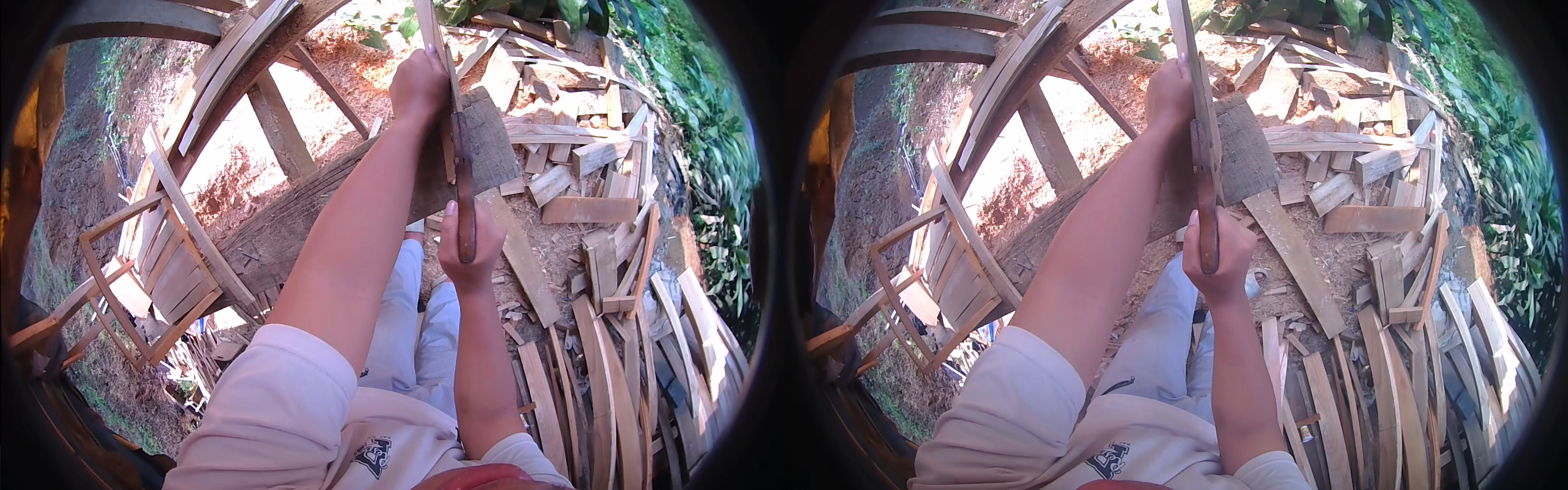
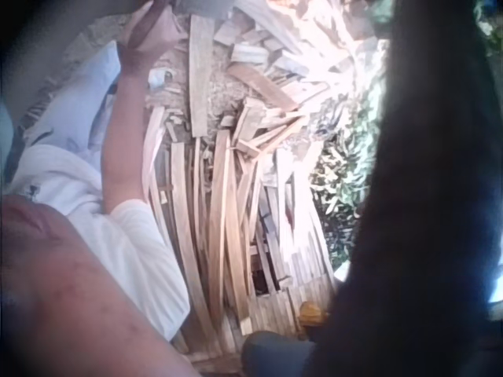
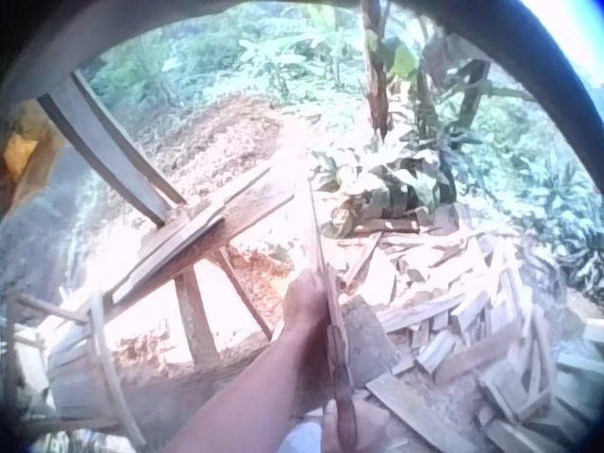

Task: The person uses a large knife to split a piece of wood into smaller strips. They hold the wood vertically against a wooden beam and repeatedly strike it with the knife to separate thin planks, which fall to the ground.

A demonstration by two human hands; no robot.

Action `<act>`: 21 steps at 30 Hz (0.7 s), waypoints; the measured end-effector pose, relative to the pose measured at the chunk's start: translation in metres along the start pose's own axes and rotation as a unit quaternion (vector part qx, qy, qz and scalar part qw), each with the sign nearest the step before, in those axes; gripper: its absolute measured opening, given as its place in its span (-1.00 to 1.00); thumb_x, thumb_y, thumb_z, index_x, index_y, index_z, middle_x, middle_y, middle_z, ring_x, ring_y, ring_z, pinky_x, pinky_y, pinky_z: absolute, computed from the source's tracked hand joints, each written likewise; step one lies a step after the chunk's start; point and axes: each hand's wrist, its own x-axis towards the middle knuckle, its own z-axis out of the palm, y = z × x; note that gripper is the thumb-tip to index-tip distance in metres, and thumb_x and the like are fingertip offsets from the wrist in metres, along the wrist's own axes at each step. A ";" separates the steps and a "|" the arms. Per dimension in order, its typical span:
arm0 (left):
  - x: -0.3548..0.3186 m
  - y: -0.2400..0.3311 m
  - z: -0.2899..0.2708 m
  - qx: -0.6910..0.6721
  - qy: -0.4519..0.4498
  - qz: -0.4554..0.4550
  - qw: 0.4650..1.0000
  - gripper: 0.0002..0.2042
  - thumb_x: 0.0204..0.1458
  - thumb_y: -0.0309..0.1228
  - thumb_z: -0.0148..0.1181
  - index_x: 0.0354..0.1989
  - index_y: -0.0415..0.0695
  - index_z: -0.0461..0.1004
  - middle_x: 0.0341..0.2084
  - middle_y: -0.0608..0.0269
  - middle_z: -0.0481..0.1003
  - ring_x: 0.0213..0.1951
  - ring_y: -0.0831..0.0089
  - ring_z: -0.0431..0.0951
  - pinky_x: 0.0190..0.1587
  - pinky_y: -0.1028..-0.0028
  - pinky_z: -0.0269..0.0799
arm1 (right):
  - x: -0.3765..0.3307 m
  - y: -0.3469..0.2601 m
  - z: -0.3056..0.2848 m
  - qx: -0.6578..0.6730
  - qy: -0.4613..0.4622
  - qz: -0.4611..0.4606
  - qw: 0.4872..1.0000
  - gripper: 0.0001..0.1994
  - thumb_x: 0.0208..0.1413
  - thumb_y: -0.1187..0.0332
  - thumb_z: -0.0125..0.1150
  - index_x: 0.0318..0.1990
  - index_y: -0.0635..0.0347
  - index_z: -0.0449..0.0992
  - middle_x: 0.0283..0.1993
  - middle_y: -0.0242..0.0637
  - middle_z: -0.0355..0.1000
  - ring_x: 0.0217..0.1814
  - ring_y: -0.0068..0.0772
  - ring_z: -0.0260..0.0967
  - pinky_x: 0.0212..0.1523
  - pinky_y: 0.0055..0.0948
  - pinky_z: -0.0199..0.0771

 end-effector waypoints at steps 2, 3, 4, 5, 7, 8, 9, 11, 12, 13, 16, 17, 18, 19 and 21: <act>0.000 -0.003 -0.001 -0.008 0.004 -0.004 1.000 -0.49 0.42 -0.12 -0.21 -0.22 -0.28 0.61 -0.29 -0.29 0.62 -0.16 -0.23 0.63 -0.04 -0.07 0.50 | 0.000 0.001 -0.001 0.006 0.001 0.015 1.000 -0.78 0.28 0.50 0.18 -0.45 0.31 0.42 -0.65 -0.19 0.23 -0.68 -0.30 0.20 -0.58 -0.24 0.16; 0.003 -0.005 0.000 -0.013 0.002 -0.003 1.000 -0.49 0.42 -0.12 -0.20 -0.24 -0.28 0.62 -0.30 -0.29 0.62 -0.17 -0.24 0.64 -0.05 -0.07 0.50 | -0.001 0.000 -0.002 0.008 0.000 0.024 1.000 -0.78 0.28 0.50 0.18 -0.46 0.31 0.42 -0.65 -0.19 0.23 -0.68 -0.29 0.20 -0.59 -0.25 0.16; 0.004 -0.007 0.001 -0.018 0.000 -0.001 1.000 -0.49 0.41 -0.13 -0.19 -0.25 -0.29 0.62 -0.30 -0.29 0.62 -0.18 -0.24 0.64 -0.05 -0.08 0.51 | -0.003 -0.003 -0.004 0.012 0.003 0.055 0.998 -0.80 0.23 0.52 0.20 -0.46 0.30 0.43 -0.65 -0.18 0.25 -0.69 -0.25 0.24 -0.59 -0.25 0.19; 0.003 -0.006 0.001 -0.012 0.009 -0.007 1.000 -0.49 0.40 -0.14 -0.16 -0.31 -0.29 0.63 -0.31 -0.30 0.62 -0.19 -0.25 0.64 -0.06 -0.08 0.51 | -0.003 -0.007 -0.006 0.017 0.005 0.084 0.996 -0.83 0.19 0.54 0.21 -0.46 0.29 0.43 -0.65 -0.18 0.28 -0.69 -0.20 0.28 -0.59 -0.26 0.22; 0.004 -0.004 0.001 -0.005 0.015 -0.006 1.000 -0.50 0.40 -0.15 -0.15 -0.31 -0.29 0.63 -0.31 -0.30 0.62 -0.19 -0.25 0.64 -0.06 -0.08 0.51 | -0.011 -0.012 -0.011 0.012 0.004 0.101 0.995 -0.86 0.15 0.56 0.21 -0.46 0.29 0.45 -0.65 -0.17 0.31 -0.70 -0.15 0.31 -0.59 -0.26 0.25; 0.003 -0.004 0.001 -0.001 0.018 -0.006 1.000 -0.50 0.40 -0.15 -0.15 -0.31 -0.29 0.63 -0.31 -0.30 0.62 -0.19 -0.25 0.64 -0.07 -0.08 0.51 | -0.020 -0.014 -0.015 0.003 0.002 0.090 0.996 -0.87 0.15 0.56 0.21 -0.45 0.29 0.45 -0.65 -0.17 0.31 -0.70 -0.15 0.31 -0.60 -0.26 0.25; 0.005 -0.006 0.001 0.003 0.018 -0.003 1.000 -0.50 0.40 -0.15 -0.15 -0.31 -0.30 0.63 -0.31 -0.30 0.62 -0.19 -0.25 0.64 -0.07 -0.08 0.51 | -0.029 -0.018 -0.019 -0.005 -0.001 0.079 0.997 -0.88 0.15 0.57 0.21 -0.44 0.30 0.46 -0.65 -0.17 0.31 -0.70 -0.15 0.31 -0.60 -0.26 0.24; 0.006 -0.008 0.003 0.011 0.019 0.000 1.000 -0.51 0.40 -0.16 -0.14 -0.31 -0.30 0.63 -0.31 -0.30 0.63 -0.20 -0.25 0.64 -0.07 -0.08 0.52 | -0.060 -0.025 -0.032 0.001 -0.013 0.108 0.994 -0.89 0.15 0.56 0.20 -0.43 0.31 0.48 -0.64 -0.16 0.32 -0.69 -0.15 0.32 -0.60 -0.26 0.25; 0.005 -0.008 0.002 0.015 0.018 -0.001 1.000 -0.51 0.40 -0.16 -0.14 -0.31 -0.30 0.63 -0.31 -0.29 0.63 -0.20 -0.24 0.64 -0.07 -0.07 0.52 | -0.074 -0.027 -0.041 -0.033 -0.021 0.078 0.996 -0.89 0.14 0.56 0.19 -0.43 0.31 0.47 -0.64 -0.16 0.32 -0.69 -0.14 0.32 -0.60 -0.25 0.26; 0.004 -0.007 0.002 0.020 0.018 -0.003 1.000 -0.51 0.40 -0.17 -0.14 -0.30 -0.30 0.63 -0.31 -0.28 0.63 -0.19 -0.24 0.64 -0.07 -0.07 0.53 | -0.086 -0.028 -0.049 -0.066 -0.029 0.046 0.996 -0.90 0.13 0.56 0.19 -0.44 0.32 0.47 -0.63 -0.15 0.32 -0.69 -0.13 0.32 -0.60 -0.25 0.27; 0.002 -0.003 0.001 0.035 0.020 0.018 0.999 -0.52 0.40 -0.17 -0.14 -0.30 -0.29 0.62 -0.32 -0.26 0.63 -0.19 -0.21 0.65 -0.06 -0.05 0.54 | -0.108 -0.035 -0.073 -0.053 -0.055 0.088 0.993 -0.91 0.11 0.57 0.18 -0.44 0.32 0.46 -0.63 -0.14 0.32 -0.68 -0.11 0.32 -0.60 -0.24 0.27; 0.001 -0.004 0.003 0.040 0.020 0.029 0.999 -0.53 0.40 -0.17 -0.14 -0.30 -0.29 0.62 -0.32 -0.26 0.63 -0.19 -0.20 0.66 -0.06 -0.05 0.54 | -0.106 -0.038 -0.077 -0.058 -0.066 0.120 0.989 -0.90 0.12 0.55 0.17 -0.44 0.33 0.46 -0.63 -0.13 0.31 -0.68 -0.09 0.32 -0.60 -0.24 0.27; 0.000 -0.005 0.004 0.042 0.018 0.028 0.999 -0.53 0.40 -0.18 -0.14 -0.30 -0.28 0.62 -0.32 -0.25 0.63 -0.19 -0.19 0.66 -0.06 -0.04 0.54 | -0.102 -0.040 -0.077 -0.068 -0.065 0.113 0.989 -0.89 0.13 0.54 0.17 -0.44 0.34 0.46 -0.63 -0.13 0.31 -0.68 -0.09 0.32 -0.61 -0.24 0.27; 0.001 -0.006 0.005 0.045 0.017 0.026 0.999 -0.54 0.40 -0.18 -0.15 -0.29 -0.27 0.61 -0.32 -0.24 0.63 -0.18 -0.18 0.66 -0.06 -0.04 0.55 | -0.097 -0.039 -0.076 -0.077 -0.064 0.104 0.989 -0.89 0.13 0.53 0.17 -0.44 0.34 0.46 -0.63 -0.13 0.31 -0.68 -0.09 0.32 -0.61 -0.24 0.27; 0.003 -0.007 0.004 0.050 0.019 0.029 0.998 -0.55 0.41 -0.18 -0.15 -0.29 -0.26 0.60 -0.33 -0.22 0.64 -0.19 -0.17 0.66 -0.06 -0.03 0.55 | -0.093 -0.039 -0.072 -0.083 -0.062 0.094 0.990 -0.88 0.13 0.52 0.17 -0.44 0.35 0.46 -0.63 -0.13 0.31 -0.68 -0.09 0.32 -0.61 -0.25 0.27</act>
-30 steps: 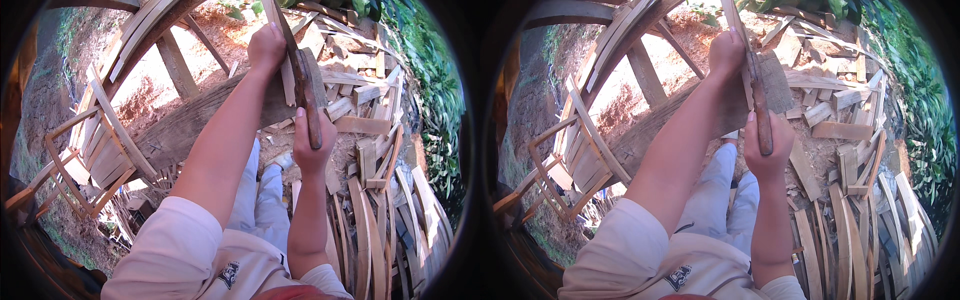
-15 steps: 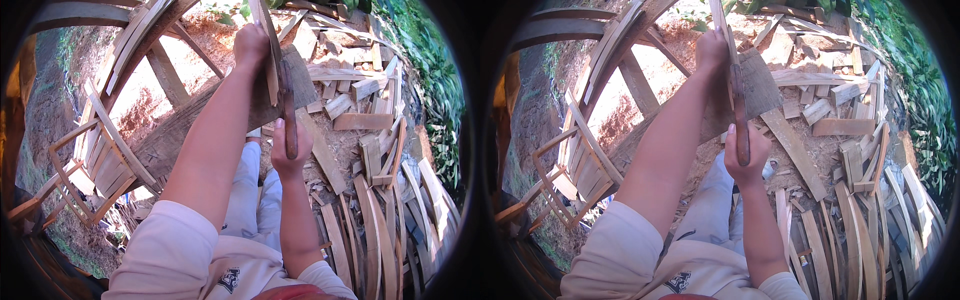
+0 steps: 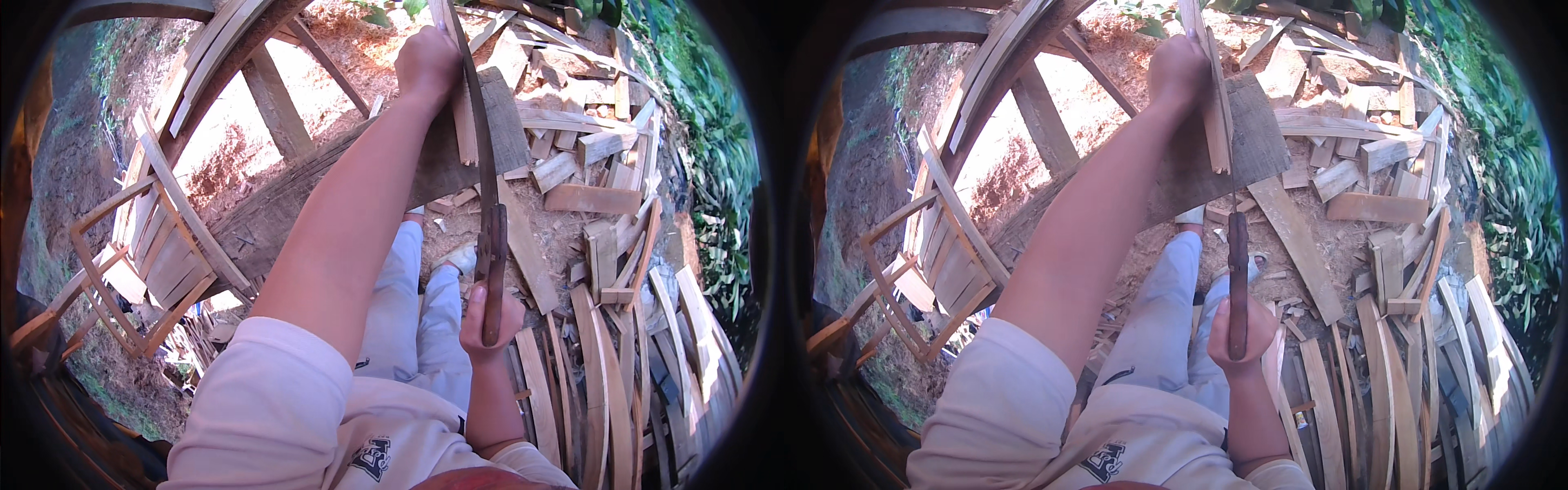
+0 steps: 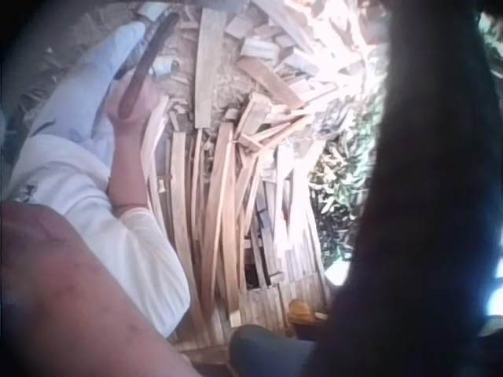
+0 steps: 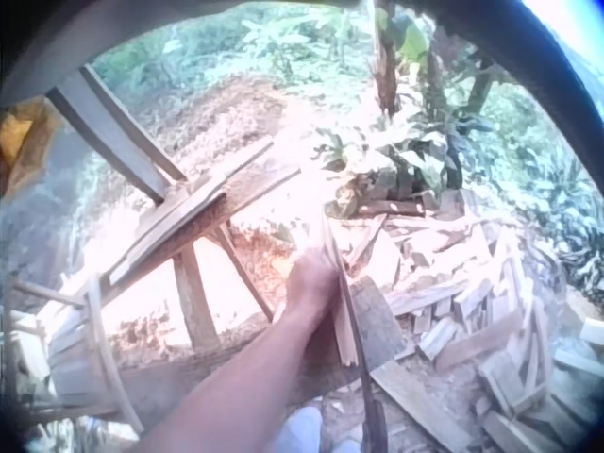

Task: The person uses a large knife to split a piece of wood into smaller strips. They hold the wood vertically against a wooden beam and repeatedly strike it with the knife to separate thin planks, which fall to the ground.

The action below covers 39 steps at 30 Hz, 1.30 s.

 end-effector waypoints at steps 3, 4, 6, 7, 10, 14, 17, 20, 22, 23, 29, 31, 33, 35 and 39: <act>-0.001 0.003 -0.003 0.007 -0.002 0.005 1.000 -0.56 0.41 -0.19 -0.16 -0.28 -0.25 0.59 -0.36 -0.18 0.64 -0.22 -0.16 0.67 -0.08 -0.02 0.56 | 0.002 -0.001 0.003 -0.003 0.002 -0.011 1.000 -0.88 0.13 0.53 0.16 -0.44 0.35 0.46 -0.64 -0.13 0.30 -0.69 -0.08 0.32 -0.62 -0.24 0.26; -0.008 0.004 -0.004 0.008 -0.008 0.004 1.000 -0.56 0.41 -0.19 -0.16 -0.28 -0.25 0.59 -0.37 -0.17 0.64 -0.23 -0.16 0.67 -0.09 -0.02 0.56 | 0.000 -0.001 0.003 -0.011 0.005 -0.020 1.000 -0.89 0.12 0.54 0.16 -0.45 0.35 0.45 -0.64 -0.13 0.30 -0.69 -0.08 0.32 -0.62 -0.24 0.26; -0.016 0.010 -0.011 0.019 0.012 0.023 0.999 -0.54 0.41 -0.20 -0.17 -0.32 -0.25 0.60 -0.40 -0.13 0.65 -0.31 -0.15 0.68 -0.17 -0.01 0.57 | -0.005 0.002 0.002 -0.007 0.006 -0.035 0.999 -0.89 0.11 0.55 0.16 -0.46 0.33 0.44 -0.64 -0.13 0.29 -0.69 -0.08 0.32 -0.62 -0.23 0.24; -0.021 0.010 -0.014 0.048 -0.010 -0.003 0.999 -0.56 0.40 -0.21 -0.14 -0.33 -0.25 0.61 -0.40 -0.11 0.65 -0.27 -0.12 0.67 -0.15 0.02 0.56 | -0.014 0.009 -0.002 0.003 -0.001 -0.037 0.999 -0.88 0.11 0.56 0.16 -0.47 0.33 0.43 -0.64 -0.13 0.30 -0.68 -0.08 0.32 -0.63 -0.23 0.24; -0.037 0.011 -0.022 0.122 -0.007 0.009 0.992 -0.60 0.37 -0.23 -0.04 -0.35 -0.26 0.62 -0.37 -0.05 0.64 -0.13 -0.02 0.62 -0.05 0.09 0.52 | -0.026 0.009 -0.016 0.019 -0.020 -0.021 0.999 -0.86 0.10 0.56 0.16 -0.49 0.30 0.41 -0.64 -0.14 0.30 -0.68 -0.09 0.32 -0.63 -0.23 0.23; -0.055 -0.010 -0.007 0.108 0.097 0.092 0.985 -0.66 0.31 -0.26 0.06 -0.35 -0.28 0.62 -0.24 0.01 0.60 0.05 0.08 0.47 0.12 0.16 0.41 | -0.040 0.007 -0.027 0.041 -0.034 -0.035 0.998 -0.85 0.09 0.56 0.17 -0.51 0.28 0.40 -0.65 -0.17 0.28 -0.69 -0.12 0.31 -0.62 -0.25 0.22; -0.055 -0.011 -0.006 0.055 0.098 0.044 0.993 -0.66 0.36 -0.22 0.00 -0.25 -0.25 0.58 -0.17 -0.01 0.57 0.02 -0.01 0.52 0.05 0.06 0.44 | -0.035 0.003 -0.033 0.059 -0.039 0.010 0.997 -0.85 0.07 0.58 0.18 -0.52 0.27 0.40 -0.66 -0.18 0.27 -0.70 -0.14 0.28 -0.62 -0.26 0.21; -0.051 0.000 -0.010 0.004 0.057 -0.016 0.998 -0.63 0.41 -0.18 -0.10 -0.18 -0.22 0.54 -0.19 -0.08 0.59 -0.07 -0.11 0.59 -0.03 -0.02 0.47 | -0.034 0.010 -0.032 0.070 -0.047 0.002 0.996 -0.84 0.05 0.61 0.20 -0.53 0.26 0.39 -0.65 -0.18 0.27 -0.69 -0.14 0.28 -0.62 -0.26 0.21; -0.042 0.001 -0.017 -0.008 -0.002 -0.046 0.999 -0.60 0.43 -0.14 -0.17 -0.15 -0.21 0.51 -0.20 -0.14 0.60 -0.14 -0.19 0.61 -0.07 -0.06 0.47 | -0.038 0.017 -0.030 0.073 -0.041 -0.003 0.996 -0.84 0.06 0.59 0.20 -0.52 0.26 0.40 -0.65 -0.18 0.27 -0.69 -0.13 0.29 -0.62 -0.25 0.23; -0.034 0.001 -0.018 -0.016 0.001 -0.028 0.999 -0.59 0.43 -0.14 -0.18 -0.16 -0.22 0.50 -0.21 -0.17 0.60 -0.15 -0.20 0.61 -0.07 -0.06 0.47 | -0.038 0.023 -0.025 0.072 -0.028 -0.028 0.997 -0.85 0.06 0.59 0.20 -0.52 0.26 0.41 -0.65 -0.17 0.27 -0.69 -0.12 0.29 -0.62 -0.25 0.23; -0.023 -0.007 -0.010 -0.023 0.107 -0.043 0.993 -0.58 0.44 -0.15 -0.19 -0.19 -0.26 0.47 -0.31 -0.27 0.59 -0.17 -0.26 0.60 -0.08 -0.10 0.45 | -0.018 0.044 -0.031 0.076 -0.024 -0.037 0.996 -0.90 0.03 0.59 0.22 -0.49 0.29 0.46 -0.63 -0.16 0.29 -0.68 -0.09 0.31 -0.61 -0.22 0.25; -0.015 -0.014 -0.011 -0.034 0.093 -0.045 0.994 -0.56 0.44 -0.17 -0.19 -0.22 -0.28 0.52 -0.30 -0.29 0.60 -0.16 -0.26 0.60 -0.05 -0.09 0.45 | -0.006 0.040 -0.039 0.058 -0.049 -0.045 0.996 -0.91 0.01 0.59 0.23 -0.49 0.29 0.46 -0.64 -0.17 0.29 -0.69 -0.08 0.31 -0.61 -0.22 0.26; -0.005 -0.014 -0.015 -0.057 0.077 -0.052 0.994 -0.54 0.43 -0.18 -0.20 -0.25 -0.30 0.55 -0.29 -0.30 0.60 -0.15 -0.27 0.60 -0.04 -0.09 0.45 | 0.002 0.036 -0.042 0.072 -0.066 -0.045 0.994 -0.88 0.04 0.57 0.22 -0.50 0.28 0.45 -0.65 -0.16 0.28 -0.68 -0.08 0.30 -0.60 -0.21 0.25; -0.002 -0.017 -0.013 -0.045 0.077 -0.062 0.994 -0.48 0.44 -0.16 -0.24 -0.31 -0.29 0.59 -0.32 -0.28 0.62 -0.19 -0.24 0.64 -0.07 -0.07 0.52 | 0.005 0.041 -0.042 0.076 -0.073 -0.046 0.993 -0.83 0.14 0.51 0.19 -0.50 0.29 0.44 -0.65 -0.14 0.28 -0.67 -0.06 0.31 -0.58 -0.19 0.25; -0.010 -0.003 -0.006 0.026 0.091 -0.069 0.993 -0.43 0.45 -0.13 -0.31 -0.33 -0.28 0.60 -0.39 -0.26 0.62 -0.25 -0.19 0.67 -0.12 -0.07 0.55 | 0.002 0.043 -0.046 0.068 -0.067 -0.024 0.995 -0.88 0.00 0.59 0.21 -0.52 0.28 0.42 -0.66 -0.16 0.25 -0.69 -0.08 0.28 -0.61 -0.21 0.22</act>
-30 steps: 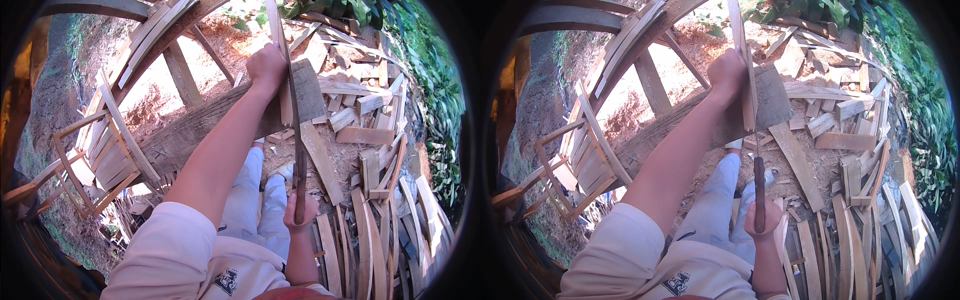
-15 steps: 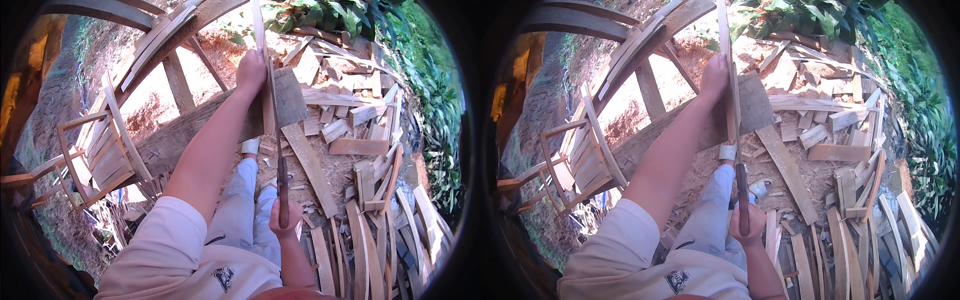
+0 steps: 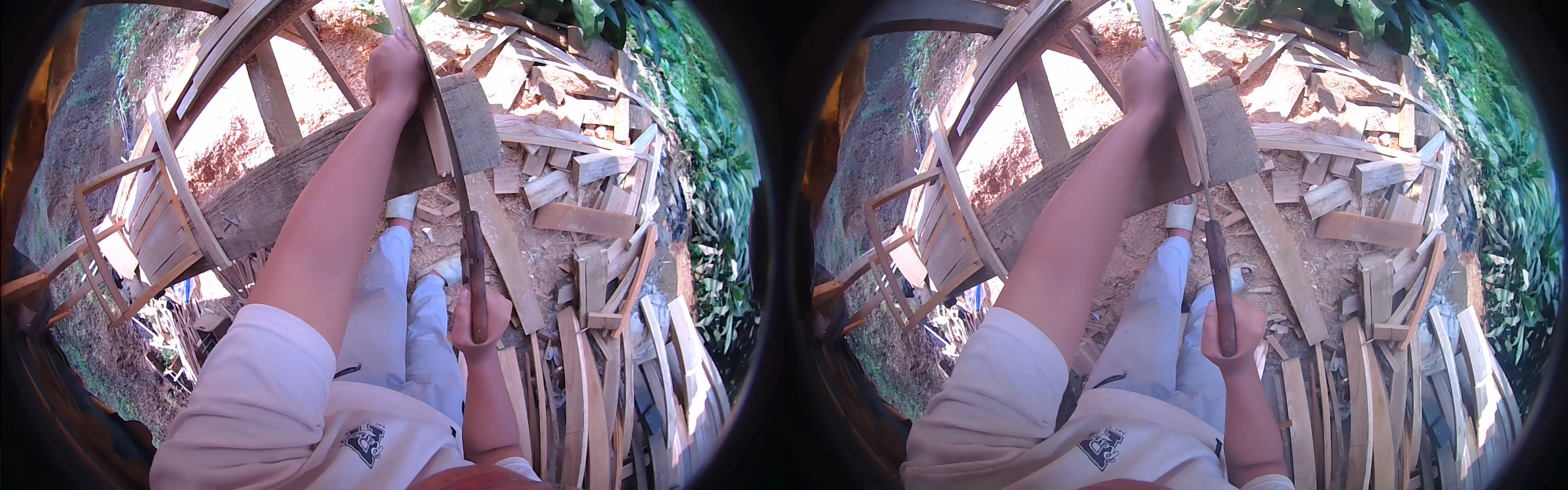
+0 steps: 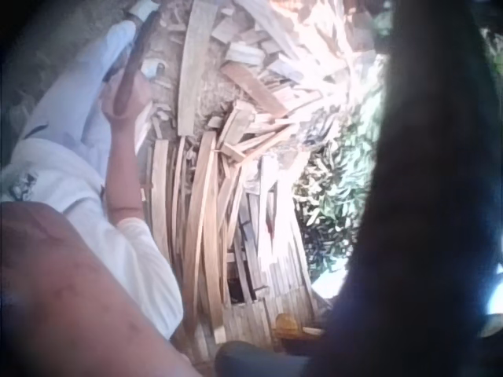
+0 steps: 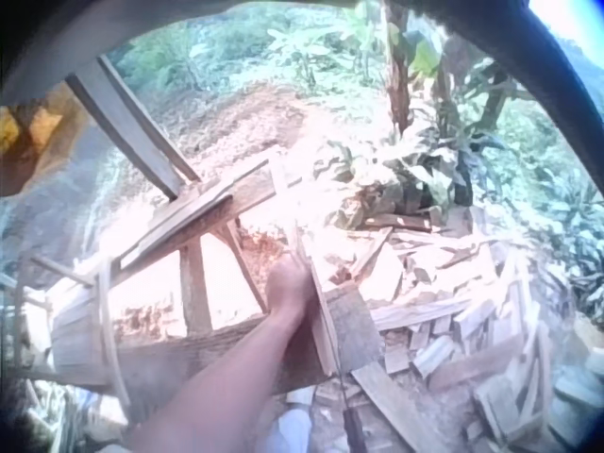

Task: The person uses a large knife to split a piece of wood into smaller strips. They hold the wood vertically against a wooden beam and repeatedly strike it with the knife to separate thin planks, which fall to the ground.

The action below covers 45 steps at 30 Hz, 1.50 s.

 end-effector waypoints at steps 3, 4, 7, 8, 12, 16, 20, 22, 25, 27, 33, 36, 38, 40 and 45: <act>-0.001 0.001 0.002 -0.004 0.016 -0.002 1.000 -0.40 0.45 -0.13 -0.34 -0.37 -0.29 0.58 -0.42 -0.28 0.61 -0.26 -0.24 0.64 -0.08 -0.11 0.50 | 0.000 0.003 0.010 0.000 0.013 -0.028 1.000 -0.91 0.01 0.59 0.19 -0.49 0.31 0.44 -0.65 -0.14 0.26 -0.69 -0.07 0.28 -0.62 -0.23 0.21; -0.001 0.002 0.002 -0.005 0.016 0.000 1.000 -0.41 0.45 -0.14 -0.33 -0.37 -0.29 0.59 -0.42 -0.28 0.61 -0.26 -0.24 0.64 -0.08 -0.12 0.51 | 0.001 0.002 0.011 -0.005 0.011 -0.023 1.000 -0.93 0.02 0.59 0.19 -0.48 0.32 0.46 -0.65 -0.15 0.26 -0.70 -0.08 0.28 -0.62 -0.23 0.21; -0.001 0.002 -0.001 -0.009 0.010 -0.004 1.000 -0.44 0.44 -0.15 -0.29 -0.37 -0.28 0.60 -0.43 -0.28 0.61 -0.26 -0.22 0.66 -0.09 -0.13 0.52 | 0.000 -0.001 0.012 -0.027 0.003 -0.018 0.999 -0.95 0.05 0.58 0.18 -0.44 0.34 0.50 -0.65 -0.15 0.28 -0.71 -0.10 0.27 -0.62 -0.24 0.21; 0.000 0.002 -0.002 -0.015 0.009 -0.005 1.000 -0.44 0.43 -0.14 -0.26 -0.35 -0.30 0.61 -0.42 -0.29 0.62 -0.25 -0.23 0.66 -0.10 -0.12 0.53 | 0.000 0.002 0.010 -0.041 0.003 -0.028 0.999 -0.95 0.06 0.57 0.17 -0.43 0.35 0.50 -0.64 -0.15 0.30 -0.71 -0.11 0.28 -0.62 -0.24 0.21; 0.000 0.012 -0.008 -0.101 -0.021 -0.014 0.995 -0.49 0.33 -0.09 -0.12 -0.26 -0.30 0.65 -0.30 -0.35 0.62 -0.16 -0.28 0.65 -0.03 -0.11 0.52 | 0.004 0.007 0.001 -0.050 0.004 -0.020 0.999 -0.92 0.10 0.54 0.16 -0.40 0.36 0.53 -0.62 -0.14 0.34 -0.71 -0.13 0.30 -0.61 -0.26 0.23; -0.002 0.008 -0.014 -0.109 -0.018 -0.011 0.994 -0.52 0.32 -0.13 -0.11 -0.24 -0.30 0.65 -0.28 -0.36 0.62 -0.14 -0.27 0.66 0.00 -0.10 0.51 | 0.014 -0.008 -0.012 -0.057 -0.019 -0.002 0.998 -0.90 0.12 0.50 0.16 -0.38 0.35 0.55 -0.62 -0.14 0.35 -0.66 -0.08 0.36 -0.57 -0.24 0.28; 0.001 0.004 -0.007 -0.064 -0.012 -0.001 0.998 -0.53 0.31 -0.18 -0.12 -0.21 -0.32 0.65 -0.26 -0.38 0.62 -0.12 -0.26 0.66 0.01 -0.10 0.52 | 0.013 -0.002 -0.015 -0.066 -0.026 0.004 0.997 -0.87 0.13 0.46 0.16 -0.38 0.35 0.56 -0.61 -0.11 0.36 -0.64 -0.07 0.38 -0.56 -0.23 0.29; 0.000 0.008 -0.008 -0.065 -0.045 0.004 0.997 -0.52 0.31 -0.18 -0.13 -0.20 -0.32 0.65 -0.26 -0.38 0.62 -0.12 -0.26 0.66 0.02 -0.10 0.53 | 0.009 0.003 -0.011 -0.067 -0.017 0.016 0.997 -0.86 0.14 0.44 0.17 -0.37 0.34 0.57 -0.61 -0.12 0.37 -0.64 -0.08 0.37 -0.56 -0.24 0.28; 0.002 0.010 -0.010 -0.074 -0.045 -0.008 0.996 -0.50 0.33 -0.15 -0.15 -0.21 -0.32 0.66 -0.25 -0.37 0.62 -0.12 -0.26 0.66 0.01 -0.10 0.53 | 0.010 0.005 -0.004 -0.056 0.006 0.015 0.998 -0.86 0.14 0.44 0.17 -0.39 0.34 0.55 -0.62 -0.14 0.36 -0.65 -0.09 0.36 -0.56 -0.25 0.27; 0.005 0.005 -0.005 -0.077 -0.034 -0.012 0.996 -0.48 0.35 -0.12 -0.17 -0.21 -0.30 0.66 -0.26 -0.36 0.62 -0.13 -0.26 0.67 0.00 -0.10 0.53 | 0.011 0.003 -0.002 -0.064 0.011 0.003 0.998 -0.87 0.14 0.46 0.18 -0.41 0.34 0.54 -0.63 -0.15 0.35 -0.66 -0.11 0.35 -0.57 -0.25 0.27; 0.010 0.004 0.002 -0.068 -0.021 -0.002 0.997 -0.44 0.38 -0.04 -0.19 -0.23 -0.29 0.65 -0.29 -0.35 0.62 -0.19 -0.27 0.67 -0.05 -0.13 0.54 | 0.008 0.006 0.011 -0.050 0.030 -0.041 0.997 -0.89 0.09 0.56 0.20 -0.47 0.36 0.47 -0.65 -0.16 0.30 -0.71 -0.15 0.29 -0.62 -0.28 0.22; 0.010 0.005 0.002 -0.066 -0.011 0.003 0.998 -0.45 0.37 -0.05 -0.17 -0.27 -0.28 0.63 -0.31 -0.36 0.62 -0.22 -0.28 0.66 -0.07 -0.14 0.54 | 0.010 0.007 0.010 -0.028 0.039 -0.034 0.998 -0.88 0.10 0.56 0.19 -0.48 0.35 0.46 -0.66 -0.17 0.27 -0.71 -0.16 0.26 -0.62 -0.28 0.21; 0.014 0.001 0.006 -0.053 -0.012 0.004 0.999 -0.47 0.36 -0.06 -0.17 -0.29 -0.27 0.61 -0.32 -0.36 0.61 -0.22 -0.29 0.66 -0.07 -0.15 0.53 | 0.013 0.004 0.007 -0.033 0.026 -0.028 0.999 -0.87 0.10 0.56 0.18 -0.48 0.34 0.46 -0.66 -0.17 0.26 -0.72 -0.16 0.26 -0.62 -0.28 0.20; 0.012 -0.004 0.013 -0.057 0.000 0.008 0.998 -0.48 0.36 -0.06 -0.16 -0.30 -0.26 0.61 -0.33 -0.35 0.61 -0.21 -0.29 0.65 -0.08 -0.16 0.53 | 0.015 -0.004 0.003 -0.036 0.017 -0.015 0.999 -0.87 0.09 0.56 0.18 -0.49 0.34 0.46 -0.66 -0.16 0.26 -0.72 -0.16 0.26 -0.62 -0.27 0.20; 0.017 -0.008 0.018 -0.069 0.007 0.021 0.997 -0.48 0.35 -0.06 -0.16 -0.30 -0.26 0.61 -0.31 -0.35 0.61 -0.19 -0.31 0.64 -0.06 -0.16 0.52 | 0.019 0.002 0.003 -0.058 0.026 -0.032 0.997 -0.87 0.08 0.56 0.18 -0.51 0.32 0.46 -0.65 -0.14 0.29 -0.71 -0.14 0.29 -0.61 -0.27 0.21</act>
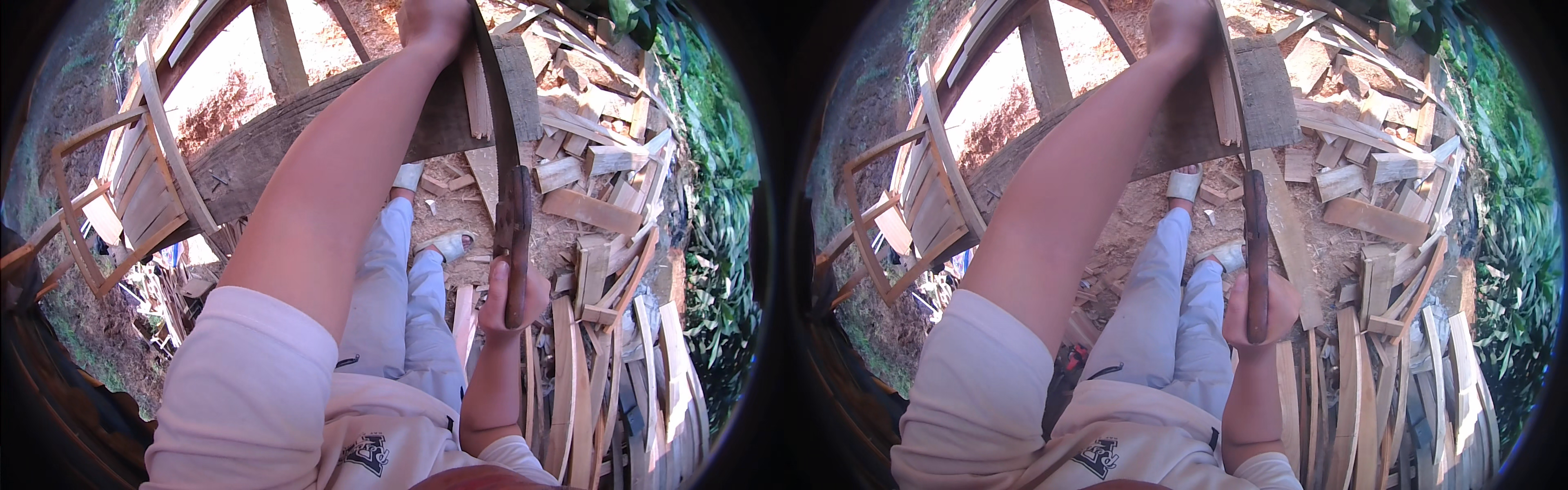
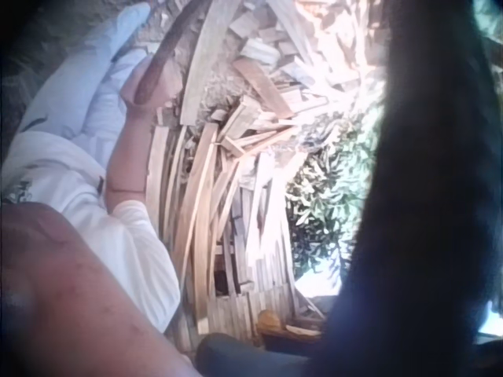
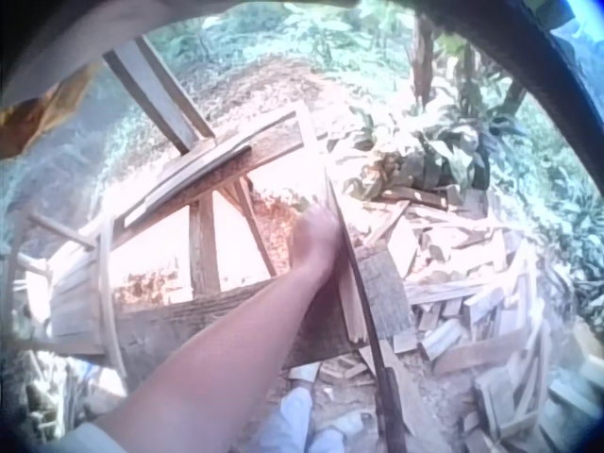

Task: The person uses a large knife to split a piece of wood into smaller strips. They hold the wood vertically against a wooden beam and repeatedly strike it with the knife to separate thin planks, which fall to the ground.

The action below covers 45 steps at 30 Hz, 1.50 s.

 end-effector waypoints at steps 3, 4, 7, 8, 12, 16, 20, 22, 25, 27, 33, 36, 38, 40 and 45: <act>-0.003 0.012 -0.009 -0.003 -0.019 -0.009 1.000 -0.45 0.36 -0.04 -0.18 -0.25 -0.28 0.64 -0.29 -0.37 0.61 -0.17 -0.32 0.64 -0.05 -0.15 0.52 | -0.005 0.015 0.017 0.038 -0.001 -0.027 0.999 -0.88 0.07 0.56 0.17 -0.50 0.33 0.47 -0.64 -0.11 0.31 -0.68 -0.12 0.32 -0.59 -0.28 0.24; -0.003 0.023 -0.014 -0.006 -0.030 -0.013 0.999 -0.44 0.36 -0.04 -0.18 -0.24 -0.28 0.64 -0.28 -0.37 0.61 -0.16 -0.32 0.64 -0.04 -0.15 0.51 | -0.008 0.016 0.018 0.014 0.001 -0.030 0.999 -0.91 0.07 0.56 0.17 -0.47 0.33 0.49 -0.62 -0.10 0.35 -0.66 -0.11 0.35 -0.57 -0.28 0.29; 0.001 0.021 -0.014 -0.007 -0.029 0.002 1.000 -0.41 0.36 -0.01 -0.20 -0.20 -0.29 0.66 -0.27 -0.37 0.61 -0.14 -0.32 0.64 -0.02 -0.13 0.52 | -0.016 0.024 0.022 0.028 0.015 0.022 0.999 -0.91 0.08 0.55 0.18 -0.44 0.35 0.50 -0.60 -0.10 0.38 -0.65 -0.12 0.38 -0.56 -0.28 0.32; 0.000 0.018 -0.016 -0.007 -0.019 0.009 1.000 -0.40 0.36 -0.01 -0.20 -0.19 -0.29 0.66 -0.26 -0.37 0.62 -0.13 -0.32 0.65 -0.01 -0.13 0.52 | -0.015 0.022 0.017 0.024 -0.005 0.026 0.999 -0.91 0.10 0.55 0.18 -0.43 0.37 0.50 -0.59 -0.10 0.39 -0.64 -0.13 0.39 -0.55 -0.29 0.35; -0.003 0.013 -0.017 -0.019 -0.021 -0.010 1.000 -0.40 0.36 0.00 -0.20 -0.19 -0.28 0.67 -0.27 -0.36 0.62 -0.12 -0.30 0.65 0.01 -0.11 0.52 | -0.025 0.019 0.005 0.012 -0.011 0.014 1.000 -0.91 0.09 0.55 0.17 -0.43 0.37 0.51 -0.59 -0.09 0.39 -0.64 -0.11 0.39 -0.55 -0.30 0.36; -0.008 0.022 -0.022 0.010 -0.017 -0.001 1.000 -0.42 0.35 0.00 -0.18 -0.18 -0.27 0.67 -0.26 -0.35 0.62 -0.12 -0.28 0.66 0.01 -0.11 0.53 | -0.063 0.026 -0.008 0.014 -0.016 0.006 1.000 -0.93 0.05 0.55 0.17 -0.43 0.39 0.51 -0.58 -0.08 0.39 -0.64 -0.07 0.39 -0.55 -0.30 0.36; -0.018 0.036 -0.032 0.009 -0.024 0.003 1.000 -0.45 0.33 -0.03 -0.14 -0.19 -0.27 0.68 -0.24 -0.35 0.62 -0.12 -0.28 0.66 0.00 -0.10 0.54 | -0.055 0.021 -0.010 0.023 -0.015 0.032 0.999 -0.92 0.04 0.55 0.17 -0.43 0.40 0.50 -0.58 -0.07 0.40 -0.63 -0.06 0.39 -0.54 -0.29 0.37; -0.007 0.021 -0.021 0.005 -0.014 0.005 1.000 -0.47 0.33 -0.07 -0.14 -0.21 -0.27 0.68 -0.24 -0.35 0.62 -0.12 -0.27 0.66 -0.01 -0.10 0.54 | -0.047 0.021 -0.005 0.026 -0.014 0.029 0.999 -0.92 0.06 0.54 0.18 -0.43 0.40 0.50 -0.59 -0.09 0.39 -0.64 -0.08 0.38 -0.54 -0.30 0.36; -0.007 0.013 -0.011 -0.011 -0.013 0.002 1.000 -0.50 0.31 -0.12 -0.13 -0.23 -0.28 0.68 -0.24 -0.35 0.62 -0.12 -0.26 0.67 -0.01 -0.10 0.55 | -0.024 0.022 0.017 0.031 0.005 0.019 0.999 -0.89 0.11 0.55 0.17 -0.44 0.38 0.51 -0.61 -0.12 0.37 -0.67 -0.15 0.36 -0.57 -0.32 0.31; -0.006 0.012 -0.011 -0.010 -0.017 -0.006 1.000 -0.51 0.30 -0.14 -0.13 -0.24 -0.28 0.69 -0.24 -0.35 0.62 -0.12 -0.25 0.67 0.00 -0.09 0.55 | -0.005 0.020 0.025 0.035 0.021 0.024 0.999 -0.87 0.15 0.55 0.16 -0.44 0.37 0.51 -0.63 -0.15 0.35 -0.69 -0.18 0.34 -0.58 -0.32 0.27; -0.004 0.014 -0.018 0.001 -0.016 -0.031 0.999 -0.52 0.28 -0.16 -0.12 -0.22 -0.29 0.69 -0.22 -0.35 0.63 -0.10 -0.24 0.68 0.03 -0.07 0.56 | -0.012 0.025 0.020 0.008 -0.001 -0.003 1.000 -0.89 0.14 0.53 0.16 -0.40 0.39 0.54 -0.62 -0.16 0.37 -0.67 -0.17 0.38 -0.57 -0.30 0.32; -0.008 0.020 -0.016 -0.010 -0.014 -0.022 1.000 -0.51 0.28 -0.16 -0.12 -0.22 -0.29 0.69 -0.23 -0.34 0.63 -0.10 -0.25 0.68 0.02 -0.06 0.56 | -0.051 0.030 0.007 -0.020 -0.018 0.013 1.000 -0.80 0.21 0.41 0.08 -0.34 0.36 0.57 -0.59 -0.17 0.40 -0.60 -0.14 0.40 -0.50 -0.26 0.36; -0.011 0.020 -0.020 -0.018 -0.006 -0.010 1.000 -0.51 0.28 -0.15 -0.12 -0.21 -0.29 0.69 -0.24 -0.34 0.63 -0.11 -0.26 0.68 0.01 -0.06 0.57 | -0.062 0.028 -0.005 -0.013 -0.045 0.041 0.998 -0.73 0.26 0.33 0.02 -0.31 0.35 0.57 -0.58 -0.17 0.42 -0.56 -0.13 0.43 -0.47 -0.23 0.38; -0.007 0.014 -0.015 0.001 -0.021 -0.015 1.000 -0.50 0.29 -0.13 -0.13 -0.22 -0.29 0.69 -0.24 -0.33 0.63 -0.11 -0.25 0.67 0.02 -0.07 0.56 | -0.057 0.024 -0.007 -0.027 -0.044 0.052 0.997 -0.73 0.26 0.32 0.03 -0.31 0.34 0.57 -0.58 -0.18 0.42 -0.56 -0.13 0.44 -0.46 -0.23 0.39; -0.009 0.017 -0.016 0.006 -0.013 -0.014 1.000 -0.50 0.31 -0.12 -0.13 -0.26 -0.27 0.69 -0.25 -0.33 0.63 -0.12 -0.26 0.67 0.02 -0.09 0.54 | -0.038 0.024 0.009 -0.034 -0.014 0.014 0.999 -0.73 0.28 0.33 0.04 -0.31 0.33 0.58 -0.59 -0.21 0.41 -0.59 -0.16 0.43 -0.49 -0.26 0.37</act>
